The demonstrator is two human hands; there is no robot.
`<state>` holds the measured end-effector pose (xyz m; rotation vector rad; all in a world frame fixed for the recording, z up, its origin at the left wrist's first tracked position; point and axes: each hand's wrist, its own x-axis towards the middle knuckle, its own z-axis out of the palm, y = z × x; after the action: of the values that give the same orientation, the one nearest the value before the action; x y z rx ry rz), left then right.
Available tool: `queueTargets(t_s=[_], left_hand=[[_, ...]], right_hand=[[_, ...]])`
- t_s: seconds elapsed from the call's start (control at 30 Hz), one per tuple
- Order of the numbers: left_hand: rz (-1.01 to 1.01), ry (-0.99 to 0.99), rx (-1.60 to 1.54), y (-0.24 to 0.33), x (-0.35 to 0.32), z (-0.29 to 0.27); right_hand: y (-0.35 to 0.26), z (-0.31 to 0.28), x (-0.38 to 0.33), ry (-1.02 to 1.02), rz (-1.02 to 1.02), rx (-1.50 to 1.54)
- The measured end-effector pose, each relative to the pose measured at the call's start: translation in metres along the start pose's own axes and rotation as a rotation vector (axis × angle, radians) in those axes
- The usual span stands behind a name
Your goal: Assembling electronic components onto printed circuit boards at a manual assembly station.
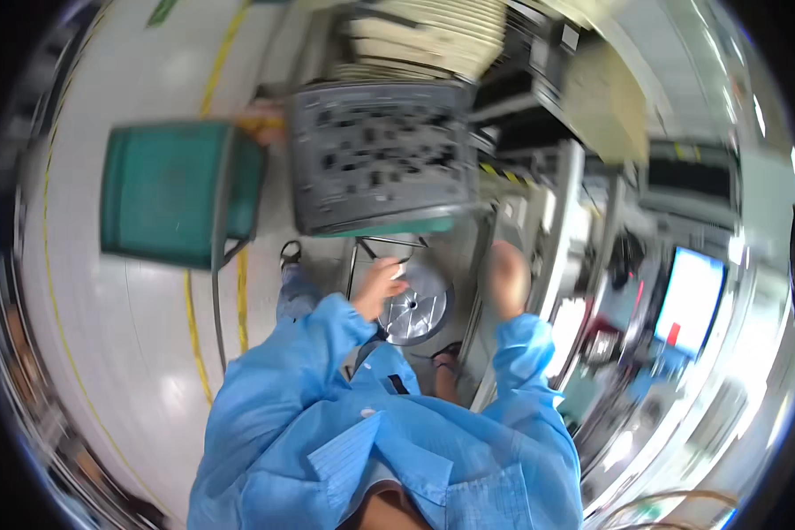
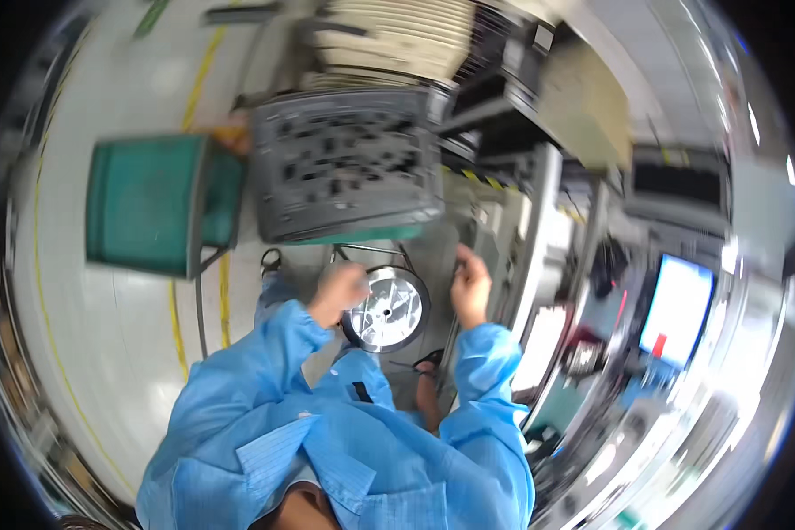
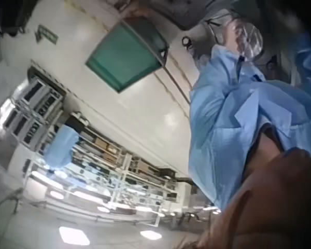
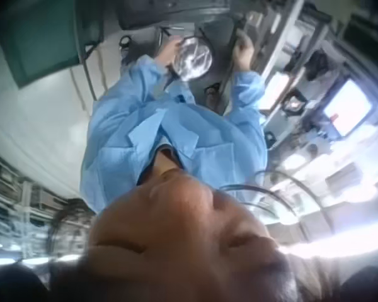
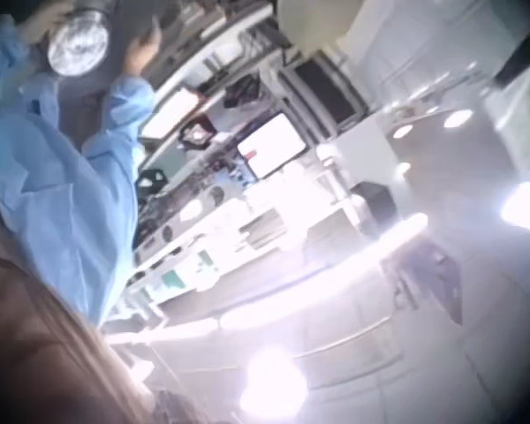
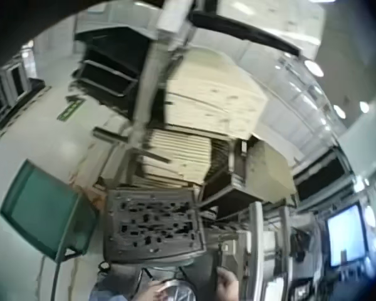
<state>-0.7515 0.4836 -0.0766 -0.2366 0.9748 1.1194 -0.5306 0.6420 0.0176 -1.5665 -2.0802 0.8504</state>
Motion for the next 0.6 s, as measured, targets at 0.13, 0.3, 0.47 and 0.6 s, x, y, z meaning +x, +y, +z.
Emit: queueTargets(t_s=[0.13, 0.3, 0.47, 0.6], left_hand=[[-0.003, 0.086, 0.249, 0.013, -0.027, -0.026], [0.048, 0.091, 0.663, 0.008, -0.01, 0.028], [0.167, -0.055, 0.954, -0.047, 0.033, 0.14], [0.317, 0.005, 1.021, -0.114, 0.103, 0.219]], right_hand=[[0.062, -0.028, -0.145, 0.113, 0.276, -0.17], [0.134, -0.072, -0.26, 0.501, 0.537, -0.111], [0.229, -0.143, -0.294, 0.929, 0.668, -0.15], [0.327, -0.197, -0.289, 1.046, 0.753, -0.053]])
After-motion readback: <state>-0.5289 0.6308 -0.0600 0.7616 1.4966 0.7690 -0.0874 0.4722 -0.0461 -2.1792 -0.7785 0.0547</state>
